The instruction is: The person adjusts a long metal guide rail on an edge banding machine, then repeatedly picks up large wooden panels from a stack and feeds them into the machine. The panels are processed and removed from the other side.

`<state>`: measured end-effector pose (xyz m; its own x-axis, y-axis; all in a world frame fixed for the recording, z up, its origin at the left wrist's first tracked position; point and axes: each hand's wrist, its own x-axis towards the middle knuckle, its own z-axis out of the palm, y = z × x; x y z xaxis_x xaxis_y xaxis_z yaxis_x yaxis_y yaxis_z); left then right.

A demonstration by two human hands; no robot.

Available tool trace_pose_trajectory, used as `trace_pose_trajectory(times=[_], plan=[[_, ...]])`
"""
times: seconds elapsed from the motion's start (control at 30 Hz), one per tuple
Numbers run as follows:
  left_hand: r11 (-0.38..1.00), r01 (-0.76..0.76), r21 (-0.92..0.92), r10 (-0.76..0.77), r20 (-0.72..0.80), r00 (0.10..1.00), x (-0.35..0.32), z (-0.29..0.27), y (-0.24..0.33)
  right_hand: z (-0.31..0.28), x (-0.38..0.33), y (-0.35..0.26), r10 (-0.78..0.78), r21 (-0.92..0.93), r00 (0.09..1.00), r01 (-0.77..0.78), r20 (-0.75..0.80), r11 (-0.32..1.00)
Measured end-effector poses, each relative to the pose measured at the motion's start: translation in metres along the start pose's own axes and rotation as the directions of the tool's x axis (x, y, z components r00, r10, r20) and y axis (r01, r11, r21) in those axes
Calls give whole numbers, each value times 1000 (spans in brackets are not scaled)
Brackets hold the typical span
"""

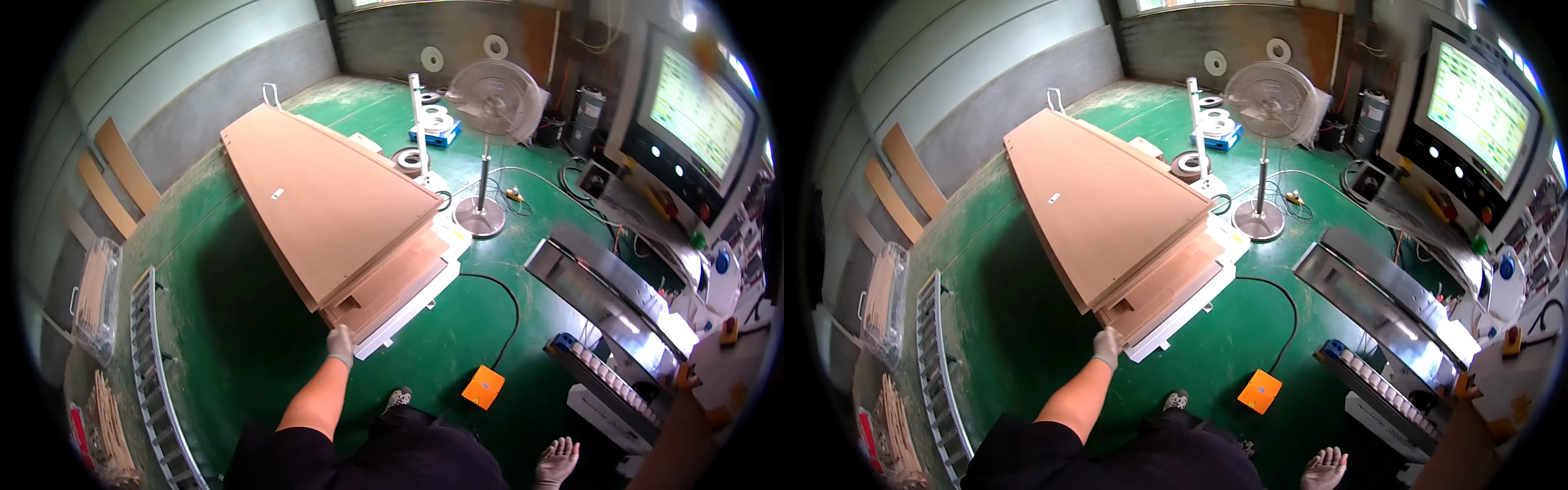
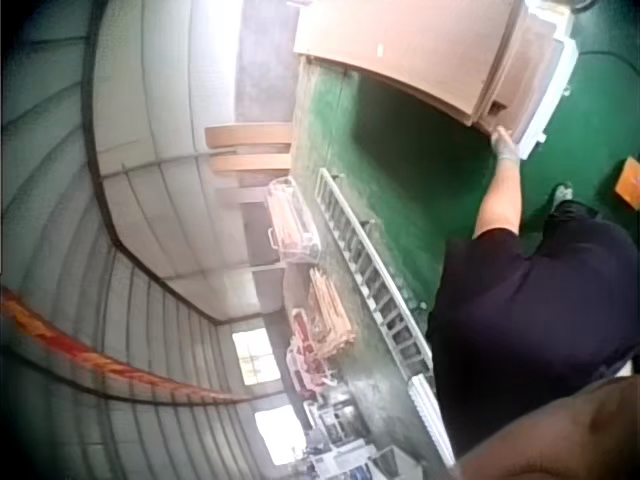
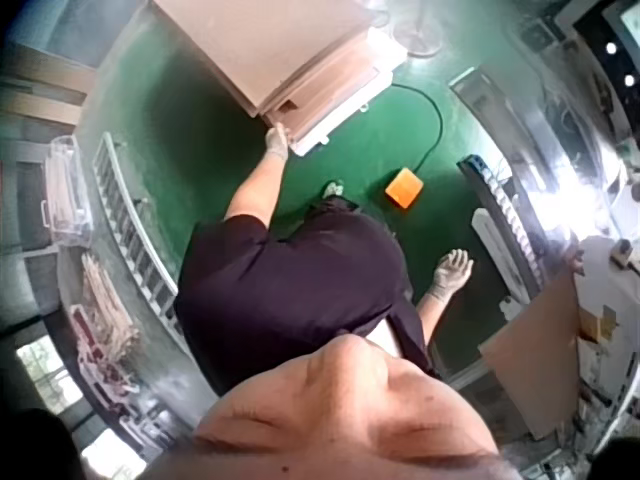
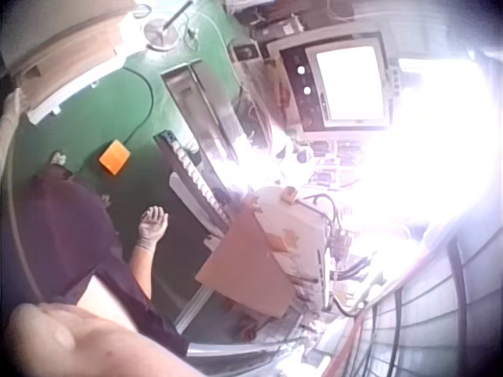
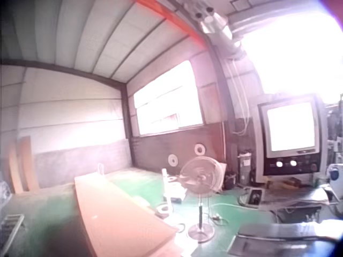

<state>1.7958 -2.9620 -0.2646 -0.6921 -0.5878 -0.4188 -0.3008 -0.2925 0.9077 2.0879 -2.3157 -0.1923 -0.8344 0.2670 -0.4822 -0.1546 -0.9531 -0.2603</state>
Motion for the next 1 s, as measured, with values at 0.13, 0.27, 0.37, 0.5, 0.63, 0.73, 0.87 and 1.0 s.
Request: trace_pose_trajectory(times=[0.13, 0.27, 0.37, 0.5, 0.63, 0.73, 0.87, 1.0], plan=[[955, 197, -220, -222, -95, 970, 47, -41, 58, 83, 15, 116, 48, -183, 998, -54, -35, 982], [917, 337, -215, -334, 51, 941, 80, -34, 95, 125, 1, 206, 243, -455, 960, -279, -137, 846], [865, 453, -213, -427, 162, 890, 95, -17, 106, 132, -4, 244, 154, -770, 955, -296, -254, 565], [894, 365, -261, -344, 124, 931, 106, -15, 93, 135, 5, 283, 117, -876, 977, -212, -179, 433], [917, 375, -136, -373, 42, 927, 99, -19, 103, 140, -4, 306, 54, -906, 980, -199, -193, 373], [923, 360, -132, -355, 61, 933, 80, -22, 107, 124, -9, 320, 130, -856, 940, -342, -316, 389], [914, 400, -62, -383, 184, 905, 20, -38, 88, 127, 1, 355, 241, -813, 882, -467, -405, 348], [862, 409, 300, -506, 457, 732, -43, -67, 64, 129, 37, 398, 402, -831, 879, -413, -256, 373]])
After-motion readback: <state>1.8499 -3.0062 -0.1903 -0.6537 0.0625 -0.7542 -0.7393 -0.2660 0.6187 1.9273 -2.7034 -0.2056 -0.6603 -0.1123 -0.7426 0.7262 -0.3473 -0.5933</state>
